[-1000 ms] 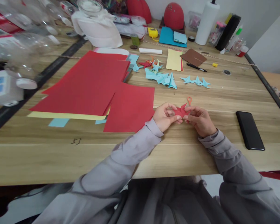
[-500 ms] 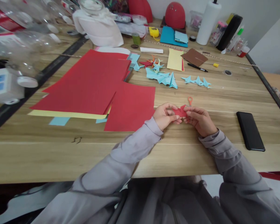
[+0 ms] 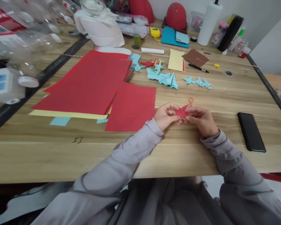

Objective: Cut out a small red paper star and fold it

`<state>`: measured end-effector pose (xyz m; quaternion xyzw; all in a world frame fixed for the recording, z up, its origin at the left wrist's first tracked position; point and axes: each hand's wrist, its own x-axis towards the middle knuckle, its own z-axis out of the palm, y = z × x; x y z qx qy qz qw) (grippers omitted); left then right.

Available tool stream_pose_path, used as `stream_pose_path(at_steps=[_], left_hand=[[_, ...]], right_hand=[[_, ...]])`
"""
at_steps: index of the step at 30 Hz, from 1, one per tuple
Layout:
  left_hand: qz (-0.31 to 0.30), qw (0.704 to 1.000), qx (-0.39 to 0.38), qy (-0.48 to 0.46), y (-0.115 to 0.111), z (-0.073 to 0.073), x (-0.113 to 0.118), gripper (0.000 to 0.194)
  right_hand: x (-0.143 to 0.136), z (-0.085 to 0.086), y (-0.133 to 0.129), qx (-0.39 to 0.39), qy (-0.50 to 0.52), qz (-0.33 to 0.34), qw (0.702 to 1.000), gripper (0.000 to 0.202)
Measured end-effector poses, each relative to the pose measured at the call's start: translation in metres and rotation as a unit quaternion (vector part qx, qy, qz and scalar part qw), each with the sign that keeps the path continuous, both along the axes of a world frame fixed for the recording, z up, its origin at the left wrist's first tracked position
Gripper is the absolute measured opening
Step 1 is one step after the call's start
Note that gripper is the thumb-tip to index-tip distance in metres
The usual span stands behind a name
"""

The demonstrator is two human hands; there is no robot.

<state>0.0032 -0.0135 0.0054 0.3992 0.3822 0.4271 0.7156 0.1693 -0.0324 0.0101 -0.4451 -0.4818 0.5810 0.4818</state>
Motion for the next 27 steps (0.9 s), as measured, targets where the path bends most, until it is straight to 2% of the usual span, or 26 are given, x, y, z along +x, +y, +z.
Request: stream_pose_path(at_steps=[7, 15, 22, 27], left_hand=[[0.019, 1.000, 0.014, 0.005, -0.0001, -0.0018, 0.0014, 0.038], [0.006, 0.999, 0.052, 0.013, -0.0010, -0.0050, 0.0020, 0.037], [-0.020, 1.000, 0.017, -0.005, 0.0002, 0.0002, -0.0021, 0.041], [-0.007, 1.000, 0.003, -0.011, 0.0012, 0.0012, -0.0024, 0.045]], right_hand=[[-0.0006, -0.0005, -0.0005, 0.006, -0.003, -0.002, 1.000, 0.024], [-0.0053, -0.0010, -0.0034, 0.016, -0.046, 0.013, 0.999, 0.025], [-0.0023, -0.0008, -0.0027, 0.016, -0.012, 0.008, 1.000, 0.026], [-0.0013, 0.0006, -0.0023, 0.027, -0.015, -0.011, 0.999, 0.030]])
